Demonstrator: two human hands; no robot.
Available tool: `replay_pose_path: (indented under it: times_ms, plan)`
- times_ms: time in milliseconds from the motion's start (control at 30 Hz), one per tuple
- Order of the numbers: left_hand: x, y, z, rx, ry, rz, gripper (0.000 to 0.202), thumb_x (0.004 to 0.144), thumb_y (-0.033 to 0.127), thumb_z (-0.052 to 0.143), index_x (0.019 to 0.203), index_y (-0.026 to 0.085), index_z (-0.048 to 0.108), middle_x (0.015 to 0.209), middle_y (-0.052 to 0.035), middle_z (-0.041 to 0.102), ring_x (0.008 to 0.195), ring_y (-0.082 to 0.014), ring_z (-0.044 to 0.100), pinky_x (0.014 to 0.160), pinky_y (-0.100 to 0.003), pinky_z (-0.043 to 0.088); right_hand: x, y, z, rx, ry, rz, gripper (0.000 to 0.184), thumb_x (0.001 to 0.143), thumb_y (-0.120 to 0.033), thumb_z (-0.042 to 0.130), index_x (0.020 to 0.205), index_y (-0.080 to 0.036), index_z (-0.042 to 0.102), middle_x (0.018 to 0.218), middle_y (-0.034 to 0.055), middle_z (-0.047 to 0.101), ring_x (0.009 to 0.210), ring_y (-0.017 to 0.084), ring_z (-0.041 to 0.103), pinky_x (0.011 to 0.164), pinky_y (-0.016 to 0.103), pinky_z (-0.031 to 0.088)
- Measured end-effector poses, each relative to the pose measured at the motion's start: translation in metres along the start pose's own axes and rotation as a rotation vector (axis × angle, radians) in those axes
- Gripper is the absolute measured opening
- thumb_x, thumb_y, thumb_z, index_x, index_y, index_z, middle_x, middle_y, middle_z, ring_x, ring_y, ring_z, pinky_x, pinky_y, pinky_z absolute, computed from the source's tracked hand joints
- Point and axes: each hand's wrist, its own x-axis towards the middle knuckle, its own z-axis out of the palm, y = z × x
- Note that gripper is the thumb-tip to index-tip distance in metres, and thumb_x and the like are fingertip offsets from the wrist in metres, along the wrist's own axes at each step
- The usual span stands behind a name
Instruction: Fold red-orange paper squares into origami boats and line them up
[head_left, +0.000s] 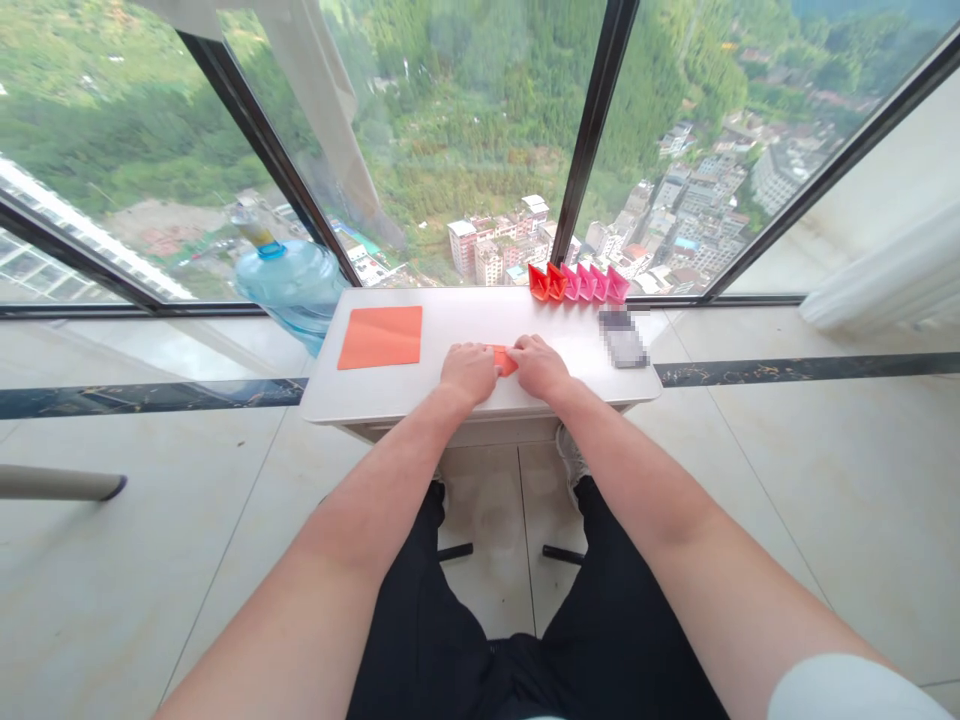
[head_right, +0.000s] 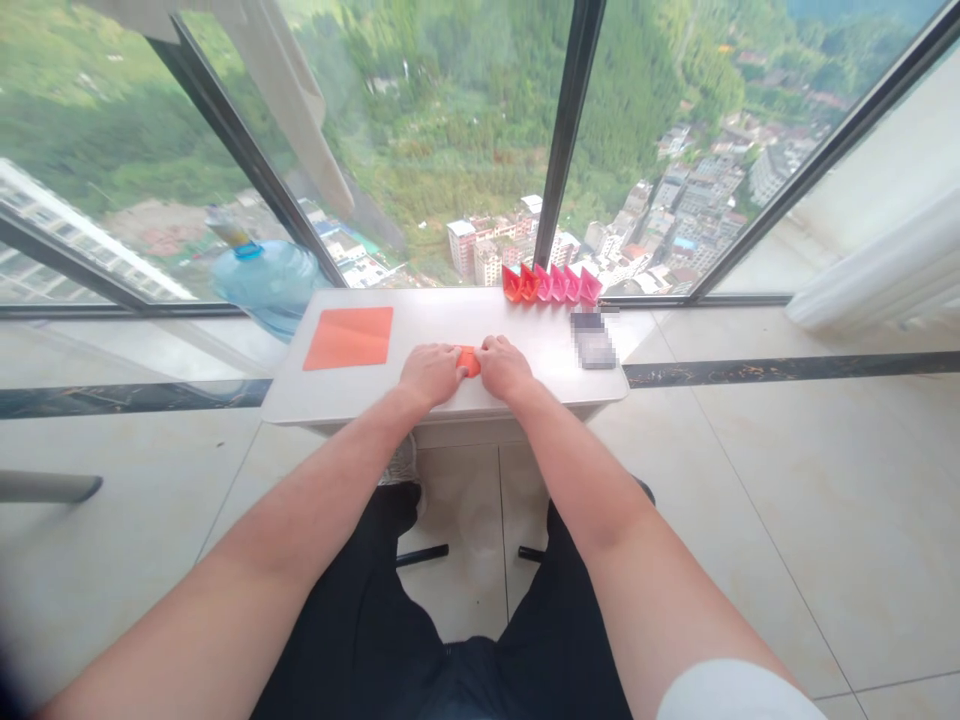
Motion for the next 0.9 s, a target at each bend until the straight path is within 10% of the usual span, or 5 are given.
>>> replay_pose_path:
  times_ms: [900]
  plan:
    - [-0.069, 0.013, -0.014, -0.156, -0.175, -0.063, 0.047, 0.086, 0.042, 0.063, 0.129, 0.023, 0.06, 0.135, -0.0103, 0.061, 0.119, -0.0247, 0.059, 0.096, -0.034, 0.047, -0.033, -0.016, -0.014, -0.063, -0.266, -0.027, 0.055, 0.07, -0.005, 0.068, 0.124, -0.017, 0.07, 0.116, 0.009, 0.073, 0.101, 0.024, 0.066, 0.088, 0.027, 0.046]
